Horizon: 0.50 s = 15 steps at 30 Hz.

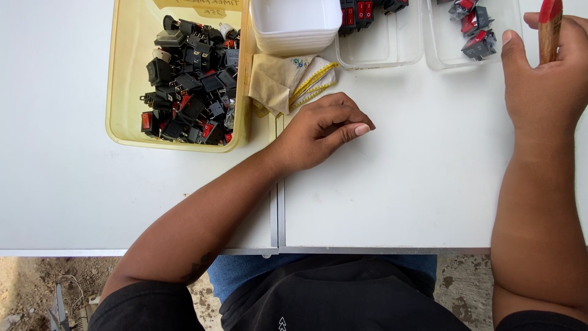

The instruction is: Cleaning and sorting small electronic rocker switches using a paintbrush at a workbench.

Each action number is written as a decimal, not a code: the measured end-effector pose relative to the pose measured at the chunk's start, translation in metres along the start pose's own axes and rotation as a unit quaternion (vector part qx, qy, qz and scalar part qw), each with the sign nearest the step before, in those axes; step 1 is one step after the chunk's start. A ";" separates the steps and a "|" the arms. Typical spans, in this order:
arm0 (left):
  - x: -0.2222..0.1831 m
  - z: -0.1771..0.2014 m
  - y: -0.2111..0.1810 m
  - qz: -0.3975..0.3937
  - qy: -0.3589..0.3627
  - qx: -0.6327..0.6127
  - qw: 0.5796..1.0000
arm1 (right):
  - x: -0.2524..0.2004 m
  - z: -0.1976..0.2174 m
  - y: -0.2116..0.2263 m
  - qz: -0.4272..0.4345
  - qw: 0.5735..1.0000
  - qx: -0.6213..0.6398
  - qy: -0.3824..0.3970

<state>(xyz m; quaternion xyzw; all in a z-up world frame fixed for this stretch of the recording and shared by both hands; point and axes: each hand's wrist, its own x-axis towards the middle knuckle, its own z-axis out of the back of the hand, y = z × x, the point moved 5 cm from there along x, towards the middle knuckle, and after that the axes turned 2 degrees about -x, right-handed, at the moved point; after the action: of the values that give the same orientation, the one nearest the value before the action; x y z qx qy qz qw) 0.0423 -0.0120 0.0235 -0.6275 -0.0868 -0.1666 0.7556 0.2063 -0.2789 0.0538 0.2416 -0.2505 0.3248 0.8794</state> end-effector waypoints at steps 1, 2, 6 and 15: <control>-0.002 -0.002 -0.006 -0.040 0.006 0.018 0.999 | -0.001 -0.001 -0.004 -0.006 1.000 0.008 -0.006; -0.001 -0.002 -0.012 -0.083 0.010 0.039 0.996 | 0.001 -0.002 -0.008 -0.009 1.000 0.016 -0.016; -0.010 -0.021 -0.033 -0.208 0.055 0.173 0.961 | 0.000 0.000 0.000 0.032 0.998 0.004 -0.044; -0.059 -0.036 -0.184 -0.473 -0.041 0.346 0.809 | -0.002 0.001 0.004 0.060 0.995 0.026 -0.075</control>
<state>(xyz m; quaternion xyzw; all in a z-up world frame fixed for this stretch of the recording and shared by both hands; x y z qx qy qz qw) -0.0819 -0.0678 0.1659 -0.2123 -0.4555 -0.4364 0.7463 0.2023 -0.2774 0.0543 0.2725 -0.3211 0.3644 0.8305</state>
